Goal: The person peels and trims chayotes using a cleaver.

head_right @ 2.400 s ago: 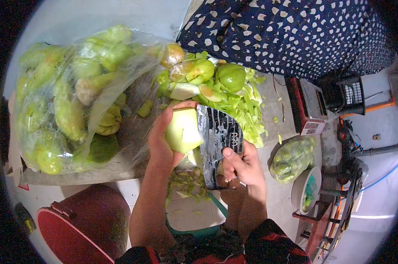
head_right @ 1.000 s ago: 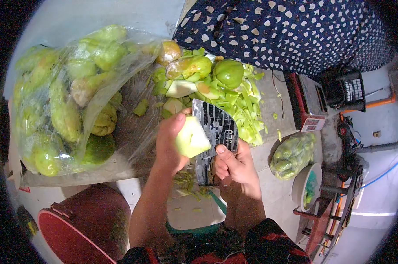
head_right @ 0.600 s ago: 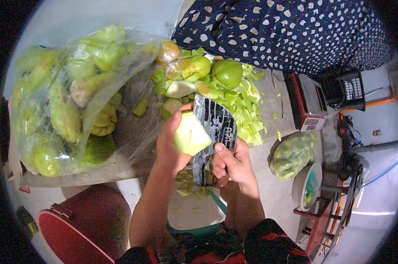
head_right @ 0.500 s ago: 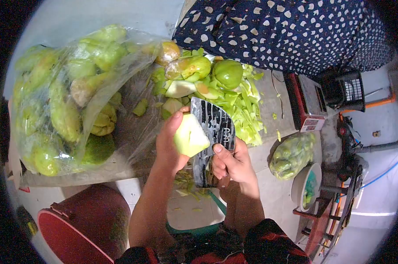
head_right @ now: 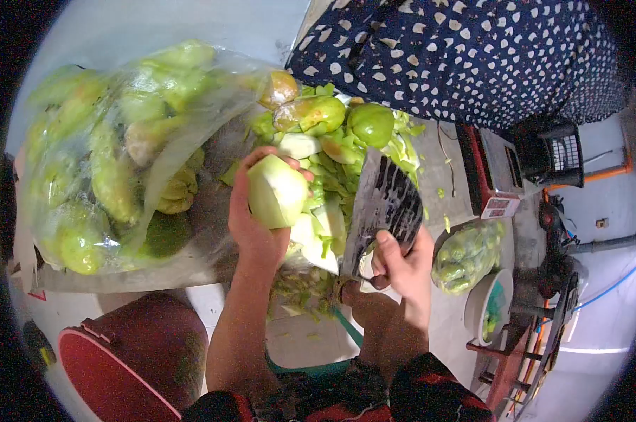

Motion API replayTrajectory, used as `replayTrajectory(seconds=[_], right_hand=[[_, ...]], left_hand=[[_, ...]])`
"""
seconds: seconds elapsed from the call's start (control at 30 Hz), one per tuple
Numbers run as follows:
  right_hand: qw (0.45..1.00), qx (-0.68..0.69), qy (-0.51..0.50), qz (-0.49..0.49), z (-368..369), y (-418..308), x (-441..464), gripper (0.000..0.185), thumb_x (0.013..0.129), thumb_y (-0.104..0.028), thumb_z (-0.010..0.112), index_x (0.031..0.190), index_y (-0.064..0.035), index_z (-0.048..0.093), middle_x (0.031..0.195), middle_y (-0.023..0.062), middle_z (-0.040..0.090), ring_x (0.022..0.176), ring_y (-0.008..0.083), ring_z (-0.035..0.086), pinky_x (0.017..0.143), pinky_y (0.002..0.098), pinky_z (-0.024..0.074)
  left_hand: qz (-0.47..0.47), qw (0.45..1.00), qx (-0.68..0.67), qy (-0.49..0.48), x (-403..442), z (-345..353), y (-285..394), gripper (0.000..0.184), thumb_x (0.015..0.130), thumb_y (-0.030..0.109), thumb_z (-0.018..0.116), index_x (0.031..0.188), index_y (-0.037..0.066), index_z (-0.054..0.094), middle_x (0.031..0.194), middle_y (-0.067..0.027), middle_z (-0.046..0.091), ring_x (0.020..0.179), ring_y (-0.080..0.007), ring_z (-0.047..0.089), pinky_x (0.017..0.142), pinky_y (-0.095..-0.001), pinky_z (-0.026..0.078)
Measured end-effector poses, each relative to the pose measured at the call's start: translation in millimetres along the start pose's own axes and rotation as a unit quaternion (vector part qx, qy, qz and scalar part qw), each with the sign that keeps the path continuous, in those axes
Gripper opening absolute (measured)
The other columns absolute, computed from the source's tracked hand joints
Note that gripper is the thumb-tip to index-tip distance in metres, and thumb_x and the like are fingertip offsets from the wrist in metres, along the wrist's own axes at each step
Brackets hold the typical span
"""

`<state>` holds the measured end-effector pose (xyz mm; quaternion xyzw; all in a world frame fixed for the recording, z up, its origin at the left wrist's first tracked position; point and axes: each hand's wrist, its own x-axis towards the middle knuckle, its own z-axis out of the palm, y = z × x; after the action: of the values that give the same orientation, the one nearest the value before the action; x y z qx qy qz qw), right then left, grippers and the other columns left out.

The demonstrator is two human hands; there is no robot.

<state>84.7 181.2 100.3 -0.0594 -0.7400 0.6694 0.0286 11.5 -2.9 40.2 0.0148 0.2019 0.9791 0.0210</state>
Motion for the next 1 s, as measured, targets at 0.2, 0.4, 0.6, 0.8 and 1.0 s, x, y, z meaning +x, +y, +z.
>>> replayTrajectory(seconds=[0.2,0.4,0.6,0.8,1.0], right_hand=[[0.859,-0.395,-0.021,-0.326,50,15,-23,0.014,0.081,-0.001,0.065,0.081,-0.0005,0.051,0.064,0.0124,0.058,0.05,0.0259,0.058,0.047,0.0334,0.0434],[0.836,-0.397,-0.066,-0.374,67,21,-30,0.023,0.07,0.004,0.067,0.084,-0.0003,0.049,0.067,0.0138,0.055,0.052,0.032,0.056,0.047,0.0367,0.0435],[0.843,-0.398,-0.077,-0.353,69,24,-30,0.024,0.072,0.003,0.068,0.087,-0.0004,0.05,0.069,0.0143,0.055,0.054,0.0326,0.058,0.047,0.0374,0.0443],[0.843,-0.424,-0.055,-0.327,66,25,-25,0.024,0.073,0.002,0.068,0.089,-0.0002,0.049,0.07,0.015,0.054,0.055,0.0356,0.059,0.048,0.0399,0.0457],[0.845,-0.432,-0.054,-0.311,63,26,-26,0.026,0.073,0.002,0.069,0.09,-0.0002,0.049,0.069,0.0154,0.054,0.054,0.0361,0.058,0.047,0.0407,0.0457]], left_hand=[[0.199,0.971,0.094,0.09,-1,2,-8,0.045,0.099,0.045,0.039,0.12,0.005,0.044,0.106,-0.0148,0.058,0.098,-0.0309,0.061,0.081,-0.0426,0.054],[0.24,0.957,0.14,0.084,-3,4,-3,0.051,0.099,0.047,0.04,0.118,0.0,0.044,0.107,-0.0166,0.057,0.098,-0.0268,0.06,0.082,-0.0391,0.052],[0.254,0.953,0.147,0.077,-5,5,-6,0.053,0.098,0.048,0.041,0.115,-0.002,0.044,0.106,-0.0183,0.056,0.097,-0.0253,0.058,0.081,-0.0372,0.051],[0.251,0.952,0.171,0.033,-7,3,-20,0.05,0.099,0.047,0.042,0.116,0.0,0.042,0.105,-0.0206,0.056,0.097,-0.0283,0.058,0.078,-0.0383,0.053],[0.222,0.964,0.14,0.037,-10,12,-22,0.045,0.101,0.043,0.039,0.116,0.001,0.041,0.106,-0.0202,0.055,0.092,-0.0293,0.059,0.073,-0.0376,0.054]])
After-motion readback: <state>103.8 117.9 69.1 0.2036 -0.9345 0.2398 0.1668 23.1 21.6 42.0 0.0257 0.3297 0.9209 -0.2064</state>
